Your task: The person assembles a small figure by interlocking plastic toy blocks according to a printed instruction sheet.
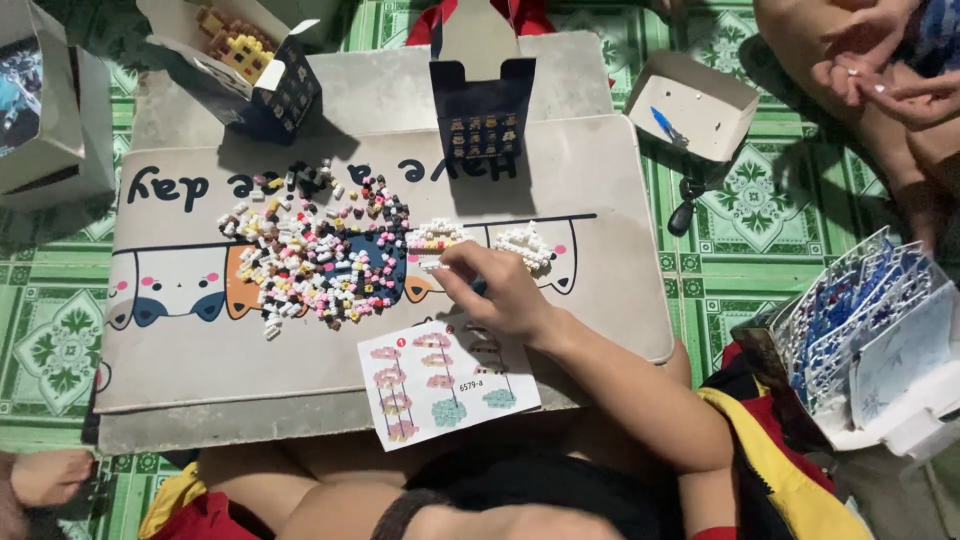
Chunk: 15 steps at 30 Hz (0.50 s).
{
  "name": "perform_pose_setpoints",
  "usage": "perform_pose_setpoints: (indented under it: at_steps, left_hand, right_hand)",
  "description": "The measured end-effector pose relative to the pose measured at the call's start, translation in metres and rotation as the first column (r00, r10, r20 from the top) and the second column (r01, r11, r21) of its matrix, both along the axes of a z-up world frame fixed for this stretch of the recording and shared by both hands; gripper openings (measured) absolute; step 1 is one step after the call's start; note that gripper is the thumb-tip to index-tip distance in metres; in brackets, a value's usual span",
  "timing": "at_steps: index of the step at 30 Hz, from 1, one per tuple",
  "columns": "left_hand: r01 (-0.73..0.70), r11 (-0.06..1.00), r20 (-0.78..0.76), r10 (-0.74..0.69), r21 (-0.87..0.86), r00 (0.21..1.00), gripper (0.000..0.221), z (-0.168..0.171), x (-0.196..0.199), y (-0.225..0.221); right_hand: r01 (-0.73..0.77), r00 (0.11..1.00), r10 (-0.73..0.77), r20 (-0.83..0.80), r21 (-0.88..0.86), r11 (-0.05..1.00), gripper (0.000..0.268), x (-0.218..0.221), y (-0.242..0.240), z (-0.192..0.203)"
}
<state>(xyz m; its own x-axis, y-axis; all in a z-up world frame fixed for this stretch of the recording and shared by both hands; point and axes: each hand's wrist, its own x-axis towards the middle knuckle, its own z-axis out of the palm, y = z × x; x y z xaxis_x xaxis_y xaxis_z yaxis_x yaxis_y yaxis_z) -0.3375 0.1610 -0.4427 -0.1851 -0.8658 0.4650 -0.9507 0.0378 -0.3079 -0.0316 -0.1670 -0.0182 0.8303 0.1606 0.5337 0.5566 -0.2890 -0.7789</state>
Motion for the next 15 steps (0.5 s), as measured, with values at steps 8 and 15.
perform_pose_setpoints:
  at_steps: [8,15]
  left_hand:
    - [-0.224,0.97,0.413,0.241,-0.089,0.879,0.051,0.168,0.195,-0.063]
    - [-0.774,0.633,-0.342,0.731,0.017,0.59,0.032,0.485,0.39,-0.085]
  right_hand:
    - [0.02,0.995,-0.017,-0.096,0.038,0.999,0.011,0.0,-0.006,0.014]
    - [0.026,0.867,0.161,-0.472,0.365,0.931,0.02,0.003,-0.005,0.024]
